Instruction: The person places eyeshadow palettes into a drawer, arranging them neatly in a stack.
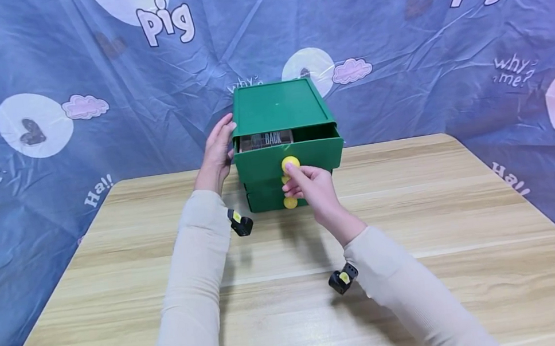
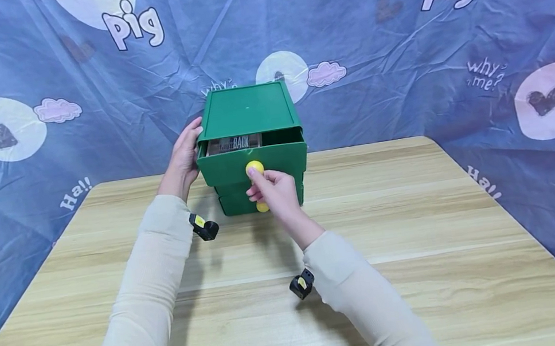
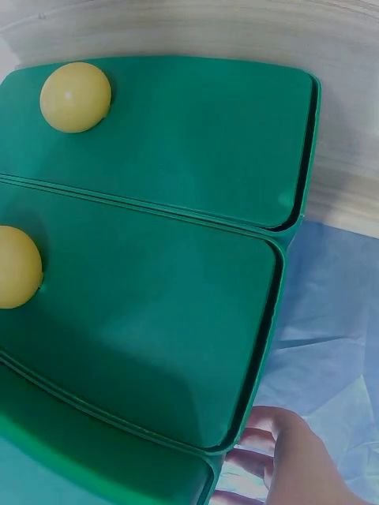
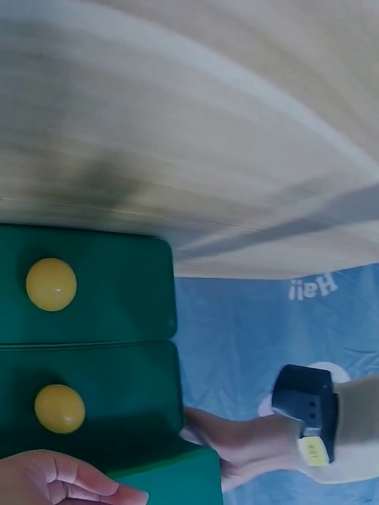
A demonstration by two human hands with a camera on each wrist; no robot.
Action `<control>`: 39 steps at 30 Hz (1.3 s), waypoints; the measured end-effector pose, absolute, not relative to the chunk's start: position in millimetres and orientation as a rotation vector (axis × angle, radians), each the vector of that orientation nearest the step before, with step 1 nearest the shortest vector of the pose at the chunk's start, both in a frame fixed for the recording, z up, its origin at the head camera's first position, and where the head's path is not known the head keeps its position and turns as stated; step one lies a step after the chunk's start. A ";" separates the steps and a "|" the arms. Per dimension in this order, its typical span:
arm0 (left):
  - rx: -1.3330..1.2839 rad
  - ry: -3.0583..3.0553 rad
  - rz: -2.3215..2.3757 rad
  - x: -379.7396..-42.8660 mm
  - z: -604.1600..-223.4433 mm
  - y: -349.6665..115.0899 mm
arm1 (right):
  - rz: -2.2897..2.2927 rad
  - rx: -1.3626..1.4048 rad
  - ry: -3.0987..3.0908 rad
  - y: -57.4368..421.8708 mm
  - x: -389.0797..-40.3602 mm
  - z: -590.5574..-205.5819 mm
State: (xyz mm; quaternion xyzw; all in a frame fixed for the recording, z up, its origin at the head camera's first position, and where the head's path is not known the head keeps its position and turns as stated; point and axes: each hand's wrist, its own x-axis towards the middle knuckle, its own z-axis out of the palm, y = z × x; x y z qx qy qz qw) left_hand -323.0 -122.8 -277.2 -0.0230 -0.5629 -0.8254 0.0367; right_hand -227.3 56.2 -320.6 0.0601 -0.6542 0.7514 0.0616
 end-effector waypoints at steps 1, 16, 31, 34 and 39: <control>-0.069 -1.729 -2.535 -322.8 -277.2 -122.6 | 2.269 0.158 -1.991 55.2 -224.2 -313.5; -0.068 -1.724 -2.543 -321.9 -278.0 -121.1 | 2.345 0.087 -1.999 66.4 -309.5 -370.2; -0.083 -1.707 -2.554 -323.3 -279.3 -120.0 | 2.297 0.044 -2.077 61.5 -288.8 -331.2; -0.092 -1.703 -2.557 -324.0 -279.6 -120.0 | 2.318 0.047 -2.092 65.5 -302.2 -342.9; -0.102 -1.718 -2.545 -324.4 -280.4 -120.6 | 2.292 0.070 -2.146 65.4 -290.2 -329.0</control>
